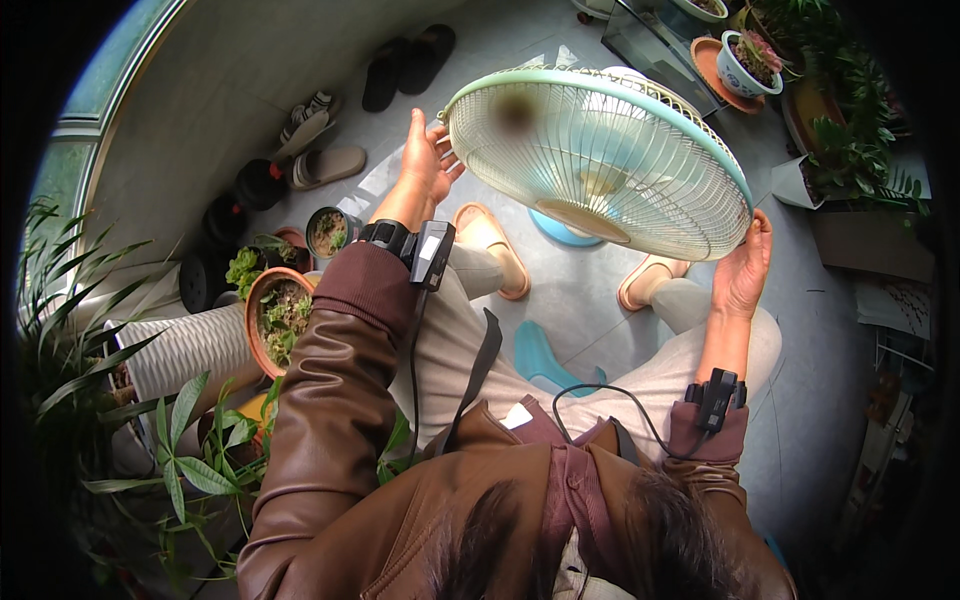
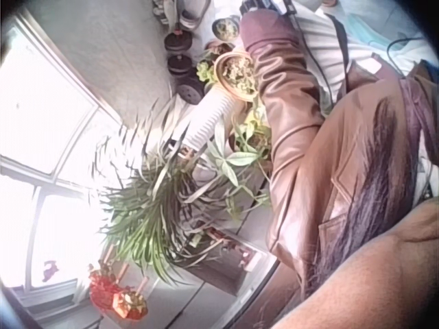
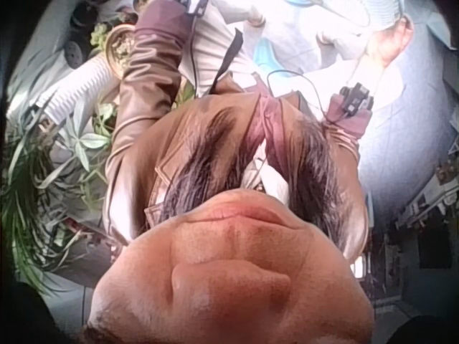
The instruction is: The person assembles a standing fan by attaching the front and rear wire cages to the fan head. They align and press the cages into place, then briefly pick up a screwdriver before setting it down.
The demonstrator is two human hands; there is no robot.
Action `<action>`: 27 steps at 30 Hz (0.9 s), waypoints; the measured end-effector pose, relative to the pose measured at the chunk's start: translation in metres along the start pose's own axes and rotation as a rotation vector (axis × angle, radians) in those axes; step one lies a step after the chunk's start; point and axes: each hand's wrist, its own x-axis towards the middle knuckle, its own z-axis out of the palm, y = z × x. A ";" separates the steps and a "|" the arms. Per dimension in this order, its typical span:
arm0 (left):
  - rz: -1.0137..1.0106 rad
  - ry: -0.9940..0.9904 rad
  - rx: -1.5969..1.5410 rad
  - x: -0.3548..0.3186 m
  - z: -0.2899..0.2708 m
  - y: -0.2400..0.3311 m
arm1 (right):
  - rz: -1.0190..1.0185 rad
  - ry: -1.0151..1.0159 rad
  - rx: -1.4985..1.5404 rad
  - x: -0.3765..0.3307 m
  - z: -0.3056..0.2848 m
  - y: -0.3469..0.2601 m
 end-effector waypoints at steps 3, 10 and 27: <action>-0.015 -0.003 -0.026 -0.001 -0.002 0.000 | 0.008 0.004 0.010 0.000 -0.001 0.001; -0.026 0.035 -0.038 -0.003 0.000 0.002 | 0.012 0.011 0.009 -0.001 0.000 0.000; 0.002 0.022 -0.035 0.002 -0.002 -0.003 | 0.011 -0.002 0.009 -0.001 -0.004 0.002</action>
